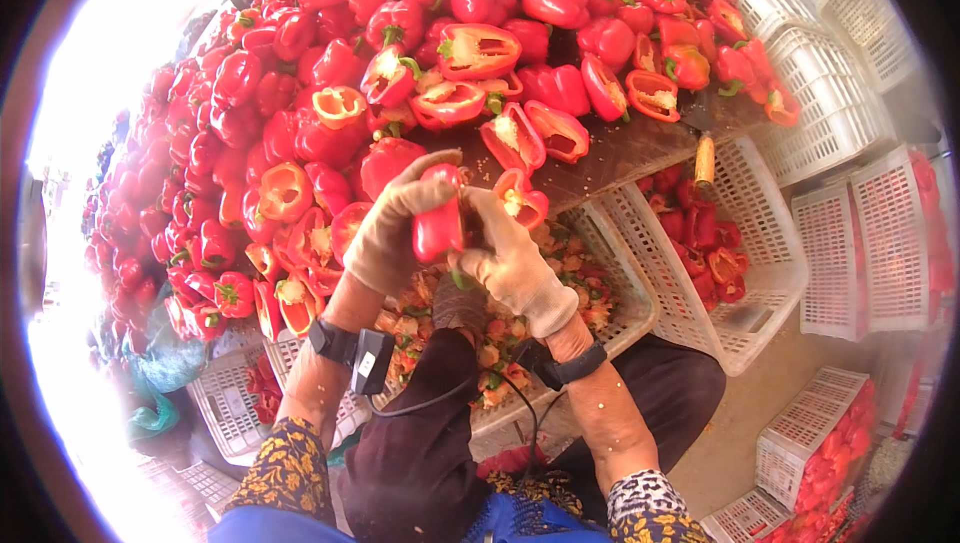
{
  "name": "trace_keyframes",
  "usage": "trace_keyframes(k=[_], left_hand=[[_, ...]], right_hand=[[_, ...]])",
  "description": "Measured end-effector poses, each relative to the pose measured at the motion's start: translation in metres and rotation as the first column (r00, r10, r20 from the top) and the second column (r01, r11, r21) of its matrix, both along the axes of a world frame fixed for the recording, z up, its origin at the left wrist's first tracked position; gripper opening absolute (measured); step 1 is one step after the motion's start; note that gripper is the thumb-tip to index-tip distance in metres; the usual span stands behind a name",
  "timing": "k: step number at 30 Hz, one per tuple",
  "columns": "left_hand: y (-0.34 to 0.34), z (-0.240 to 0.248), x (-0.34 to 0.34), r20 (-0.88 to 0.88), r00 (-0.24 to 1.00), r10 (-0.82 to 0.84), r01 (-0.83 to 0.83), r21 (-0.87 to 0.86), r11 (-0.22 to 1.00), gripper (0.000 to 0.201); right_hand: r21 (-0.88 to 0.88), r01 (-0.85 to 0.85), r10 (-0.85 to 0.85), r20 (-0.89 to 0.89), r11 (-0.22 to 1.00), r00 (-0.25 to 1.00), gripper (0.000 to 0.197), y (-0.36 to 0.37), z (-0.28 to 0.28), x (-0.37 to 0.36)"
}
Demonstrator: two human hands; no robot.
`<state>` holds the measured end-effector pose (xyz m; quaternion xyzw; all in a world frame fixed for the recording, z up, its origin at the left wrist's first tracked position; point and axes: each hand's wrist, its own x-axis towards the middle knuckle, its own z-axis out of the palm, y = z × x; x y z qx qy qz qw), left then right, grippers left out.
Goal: The person prepares red peppers by hand, pulling out the stems and removing the core and seeds before placing the cleaned pepper into a bin.
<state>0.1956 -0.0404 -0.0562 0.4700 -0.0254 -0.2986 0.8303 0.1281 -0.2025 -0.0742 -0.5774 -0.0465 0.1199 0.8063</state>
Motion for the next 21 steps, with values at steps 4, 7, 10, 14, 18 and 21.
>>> trace_keyframes(k=[4,7,10,14,18,21], left_hand=[[-0.026,0.011,0.019,-0.008,1.000,-0.002,0.001,-0.117,0.993,0.042],[-0.041,0.025,0.032,0.136,0.990,-0.044,0.042,0.017,0.999,0.054],[-0.058,0.021,0.033,0.363,0.926,-0.103,0.111,-0.002,0.994,0.048],[-0.067,0.013,0.024,0.064,0.963,-0.263,0.271,-0.213,0.939,0.048],[-0.094,0.021,0.000,0.078,0.990,-0.118,0.127,-0.110,0.986,0.046],[-0.095,0.022,-0.021,0.015,0.997,-0.074,0.075,-0.105,0.992,0.047]], right_hand=[[-0.307,0.291,-0.187,0.326,0.906,0.927,0.060,-0.002,0.006,0.003],[-0.338,0.433,-0.260,0.451,0.836,0.854,0.066,-0.009,0.011,0.005],[-0.201,0.371,-0.297,0.321,0.907,0.900,0.068,-0.027,0.031,0.000],[-0.259,0.403,-0.272,0.422,0.878,0.865,0.064,-0.043,0.028,-0.012],[-0.327,0.519,-0.442,0.282,0.790,0.851,0.071,-0.046,0.032,-0.040],[-0.431,0.590,-0.404,0.450,0.682,0.796,0.064,-0.048,0.021,-0.056]])
